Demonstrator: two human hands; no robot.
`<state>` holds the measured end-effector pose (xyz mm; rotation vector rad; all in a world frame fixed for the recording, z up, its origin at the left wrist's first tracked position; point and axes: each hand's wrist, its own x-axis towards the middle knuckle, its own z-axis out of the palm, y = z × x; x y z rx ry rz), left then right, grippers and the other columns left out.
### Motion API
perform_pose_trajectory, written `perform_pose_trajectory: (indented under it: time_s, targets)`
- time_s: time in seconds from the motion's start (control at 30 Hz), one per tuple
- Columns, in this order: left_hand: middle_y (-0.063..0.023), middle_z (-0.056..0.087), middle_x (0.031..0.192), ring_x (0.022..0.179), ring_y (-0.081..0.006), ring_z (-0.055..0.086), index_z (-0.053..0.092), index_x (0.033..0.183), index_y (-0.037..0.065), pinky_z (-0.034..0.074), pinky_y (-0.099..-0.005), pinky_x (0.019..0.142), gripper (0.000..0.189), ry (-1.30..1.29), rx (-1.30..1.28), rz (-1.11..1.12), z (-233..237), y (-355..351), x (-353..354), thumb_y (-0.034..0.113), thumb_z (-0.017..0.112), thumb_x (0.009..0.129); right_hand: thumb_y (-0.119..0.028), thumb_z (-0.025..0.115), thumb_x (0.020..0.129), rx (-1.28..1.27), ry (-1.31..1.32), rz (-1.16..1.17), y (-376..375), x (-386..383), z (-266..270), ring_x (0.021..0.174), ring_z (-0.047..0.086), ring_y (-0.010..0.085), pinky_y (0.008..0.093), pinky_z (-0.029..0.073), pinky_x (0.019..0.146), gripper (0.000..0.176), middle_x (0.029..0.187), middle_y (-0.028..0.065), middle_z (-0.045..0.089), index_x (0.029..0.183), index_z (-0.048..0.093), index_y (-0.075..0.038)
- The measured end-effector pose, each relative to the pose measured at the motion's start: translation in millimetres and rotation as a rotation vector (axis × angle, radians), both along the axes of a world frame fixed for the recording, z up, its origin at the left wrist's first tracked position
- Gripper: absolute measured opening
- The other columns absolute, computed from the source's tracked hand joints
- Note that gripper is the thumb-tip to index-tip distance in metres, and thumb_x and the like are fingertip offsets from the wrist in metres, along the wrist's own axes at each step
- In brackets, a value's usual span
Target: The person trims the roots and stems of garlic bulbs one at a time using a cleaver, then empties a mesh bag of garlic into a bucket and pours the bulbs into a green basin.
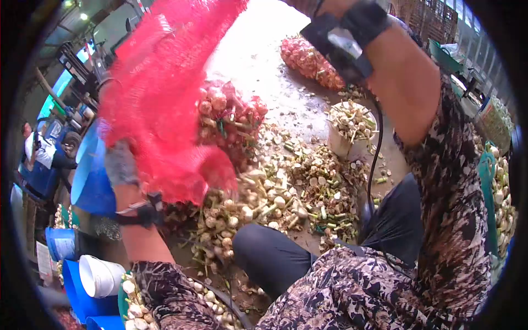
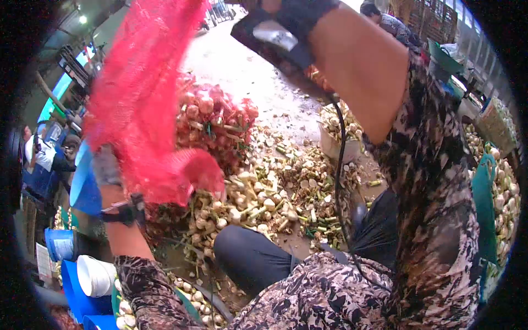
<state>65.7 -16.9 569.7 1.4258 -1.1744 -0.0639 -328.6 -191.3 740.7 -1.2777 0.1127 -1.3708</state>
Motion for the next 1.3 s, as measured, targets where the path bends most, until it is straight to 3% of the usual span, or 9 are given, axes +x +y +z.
perform_pose_trajectory:
  time_s: [0.2, 0.33, 0.43, 0.53, 0.67, 0.77, 0.97, 1.23, 1.3]
  targets:
    - [-0.0081, 0.062, 0.112, 0.100, -0.0171, 0.057, 0.057, 0.124, 0.003, 0.048, -0.0299, 0.084, 0.043, 0.053, 0.070, -0.034, -20, -21, -49, 0.033, 0.056, 0.093, -0.022, 0.063, 0.087, -0.027, 0.197, -0.222, -24, -68, -36, 0.051, 0.053, 0.0140, 0.0274, 0.042, 0.044, 0.019, 0.074, 0.0019, 0.059, 0.100, 0.058, -0.010]
    - [-0.0088, 0.058, 0.124, 0.112, -0.0228, 0.055, 0.053, 0.130, 0.007, 0.044, -0.0362, 0.098, 0.043, 0.410, 0.094, -0.067, -23, -42, -76, 0.033, 0.053, 0.095, -0.018, 0.070, 0.082, -0.440, 0.943, -0.801, -47, -113, -99, 0.050, 0.055, 0.0135, 0.0263, 0.041, 0.042, 0.025, 0.080, 0.0035, 0.062, 0.101, 0.062, -0.005]
    - [-0.0091, 0.057, 0.130, 0.119, -0.0257, 0.054, 0.051, 0.133, 0.010, 0.041, -0.0393, 0.104, 0.044, 0.582, 0.150, -0.086, -46, -53, -92, 0.032, 0.051, 0.096, -0.038, 0.074, 0.082, 0.251, 0.391, -0.261, -43, -129, -174, 0.047, 0.049, 0.0089, 0.0251, 0.038, 0.039, 0.043, 0.082, -0.0001, 0.061, 0.110, 0.060, -0.009]
    - [-0.0118, 0.058, 0.129, 0.117, -0.0274, 0.055, 0.053, 0.132, 0.005, 0.037, -0.0392, 0.107, 0.047, 1.090, 0.260, -0.413, -53, -58, -98, 0.036, 0.041, 0.099, -0.041, 0.071, 0.085, 0.231, 0.617, -0.336, -62, -164, -248, 0.051, 0.042, 0.0080, 0.0264, 0.036, 0.046, 0.046, 0.082, 0.0003, 0.064, 0.114, 0.061, -0.006]
    - [-0.0141, 0.056, 0.133, 0.123, -0.0306, 0.051, 0.052, 0.132, 0.005, 0.032, -0.0420, 0.112, 0.048, 1.159, -0.017, -0.445, -46, -54, -121, 0.035, 0.042, 0.096, -0.049, 0.067, 0.085, 0.010, 1.079, -0.582, -63, -224, -316, 0.079, 0.061, 0.0199, 0.0343, 0.047, 0.073, 0.049, 0.084, 0.0085, 0.067, 0.104, 0.066, -0.004]
    - [-0.0143, 0.056, 0.132, 0.123, -0.0306, 0.052, 0.052, 0.132, 0.006, 0.034, -0.0428, 0.111, 0.047, 1.210, -0.068, -0.362, -57, -53, -129, 0.033, 0.043, 0.095, -0.050, 0.066, 0.085, 0.103, 0.927, -0.765, -78, -277, -381, 0.084, 0.062, 0.0255, 0.0366, 0.048, 0.081, 0.050, 0.091, 0.0130, 0.068, 0.104, 0.066, -0.004]
    - [-0.0148, 0.057, 0.131, 0.122, -0.0307, 0.053, 0.053, 0.131, 0.006, 0.037, -0.0444, 0.109, 0.046, 1.372, 0.037, -0.120, -117, -72, -164, 0.030, 0.045, 0.092, -0.047, 0.066, 0.079, 0.665, 1.337, -1.110, -75, -360, -414, 0.111, 0.059, 0.0394, 0.0437, 0.048, 0.093, 0.058, 0.114, 0.0270, 0.063, 0.111, 0.064, 0.002]
    - [-0.0134, 0.063, 0.121, 0.112, -0.0334, 0.059, 0.058, 0.122, 0.004, 0.044, -0.0505, 0.101, 0.041, 1.368, 0.424, -0.137, -131, -105, -225, 0.019, 0.049, 0.085, -0.041, 0.040, 0.093, 0.669, 1.967, -0.573, -60, -389, -655, 0.115, 0.058, 0.0348, 0.0457, 0.046, 0.096, 0.048, 0.124, 0.0190, 0.060, 0.123, 0.058, -0.008]
    - [-0.0144, 0.064, 0.119, 0.109, -0.0337, 0.061, 0.058, 0.120, 0.003, 0.047, -0.0494, 0.099, 0.041, 1.327, 0.456, -0.207, -147, -120, -204, 0.018, 0.054, 0.082, -0.045, 0.042, 0.092, 0.511, 2.178, -0.232, -27, -366, -595, 0.116, 0.058, 0.0330, 0.0449, 0.046, 0.096, 0.051, 0.126, 0.0171, 0.059, 0.125, 0.058, -0.010]
